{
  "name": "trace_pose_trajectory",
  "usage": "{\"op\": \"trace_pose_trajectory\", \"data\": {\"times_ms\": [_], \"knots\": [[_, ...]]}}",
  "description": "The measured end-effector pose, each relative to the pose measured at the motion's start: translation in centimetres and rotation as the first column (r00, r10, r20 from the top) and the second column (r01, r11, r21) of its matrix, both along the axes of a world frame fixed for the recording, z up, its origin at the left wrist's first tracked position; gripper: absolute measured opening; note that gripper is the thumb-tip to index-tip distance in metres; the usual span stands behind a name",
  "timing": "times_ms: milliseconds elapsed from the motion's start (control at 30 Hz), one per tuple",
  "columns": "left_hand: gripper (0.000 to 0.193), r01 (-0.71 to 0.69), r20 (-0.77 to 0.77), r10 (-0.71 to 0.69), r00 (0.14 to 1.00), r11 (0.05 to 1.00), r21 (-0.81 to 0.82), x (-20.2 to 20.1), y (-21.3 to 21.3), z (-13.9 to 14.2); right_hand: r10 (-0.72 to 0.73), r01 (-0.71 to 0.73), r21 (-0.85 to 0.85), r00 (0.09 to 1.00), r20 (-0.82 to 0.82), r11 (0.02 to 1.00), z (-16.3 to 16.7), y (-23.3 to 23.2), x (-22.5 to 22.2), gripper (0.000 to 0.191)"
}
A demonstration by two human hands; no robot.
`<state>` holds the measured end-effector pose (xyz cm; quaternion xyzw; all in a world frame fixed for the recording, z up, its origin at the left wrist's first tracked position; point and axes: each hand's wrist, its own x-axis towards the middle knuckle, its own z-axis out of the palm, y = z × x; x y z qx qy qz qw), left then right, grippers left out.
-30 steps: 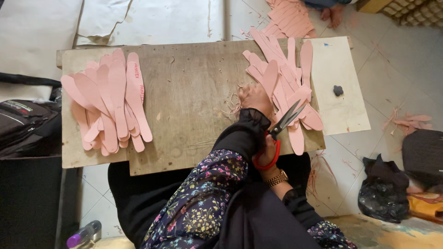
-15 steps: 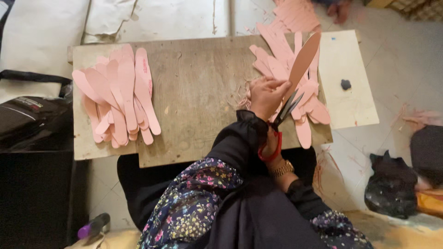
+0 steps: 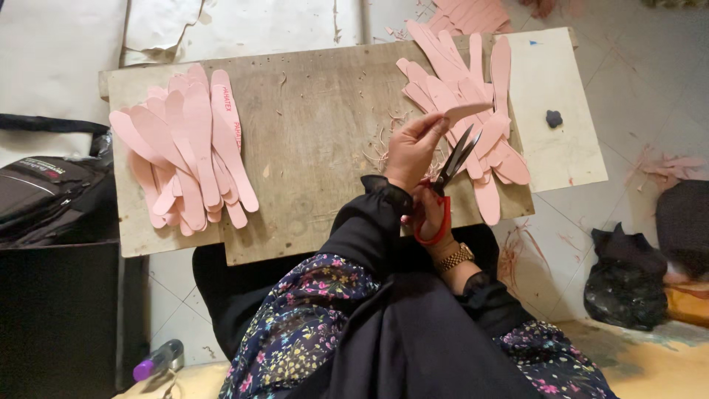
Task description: The person sits with a board on their lap and uses red-handled scissors to trim excess material from the edges of pink insole blanks, one at a time, placing trimmed blanks onto piles on the board and letting trimmings accumulate as scraps.
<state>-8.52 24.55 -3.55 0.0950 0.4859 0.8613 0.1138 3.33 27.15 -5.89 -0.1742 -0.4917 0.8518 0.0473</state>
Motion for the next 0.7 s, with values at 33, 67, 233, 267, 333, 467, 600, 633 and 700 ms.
{"op": "trace_pose_trajectory", "data": {"times_ms": [33,67,233,267,333,467,600,633,700], "knots": [[0.022,-0.119,-0.151,0.105,0.983,0.989,-0.085,-0.2,-0.1,0.0,0.014,-0.014,0.029,1.0,0.001,0.999,0.0,0.0,0.0,0.04],[0.021,-0.249,-0.303,0.195,0.933,0.957,-0.152,-0.2,-0.3,-0.1,0.02,-0.022,-0.029,0.999,-0.049,0.999,0.0,0.0,-0.1,0.037],[0.024,-0.116,-0.014,0.119,0.993,0.984,0.135,-1.0,-2.1,0.0,0.055,-0.059,-0.051,0.996,-0.074,0.997,-0.7,0.1,-0.6,0.031],[0.025,-0.09,0.018,0.088,0.996,0.983,0.16,-1.4,-2.9,0.1,0.054,-0.059,-0.045,0.994,-0.091,0.997,-0.8,0.2,-0.6,0.031],[0.025,-0.088,0.04,0.082,0.996,0.984,0.156,-1.8,-5.2,0.5,0.059,-0.064,-0.038,0.991,-0.123,0.997,-1.0,0.2,-0.5,0.033],[0.025,-0.194,-0.003,0.194,0.981,0.981,-0.01,-1.4,-10.7,1.7,0.028,-0.019,0.244,0.999,-0.033,0.97,0.1,-0.3,-1.0,0.027],[0.025,-0.217,-0.029,0.218,0.976,0.976,0.019,0.0,-14.5,2.9,0.131,-0.118,0.091,0.98,-0.15,0.989,3.1,-1.4,-2.6,0.013],[0.025,-0.227,-0.038,0.226,0.973,0.974,-0.014,0.6,-15.3,3.2,0.165,-0.158,0.054,0.969,-0.183,0.986,4.0,-1.8,-2.7,0.016],[0.025,-0.242,-0.074,0.237,0.969,0.968,-0.065,1.5,-16.4,3.9,0.168,-0.134,0.212,0.975,-0.148,0.968,5.9,-3.0,-2.8,0.018]]}}
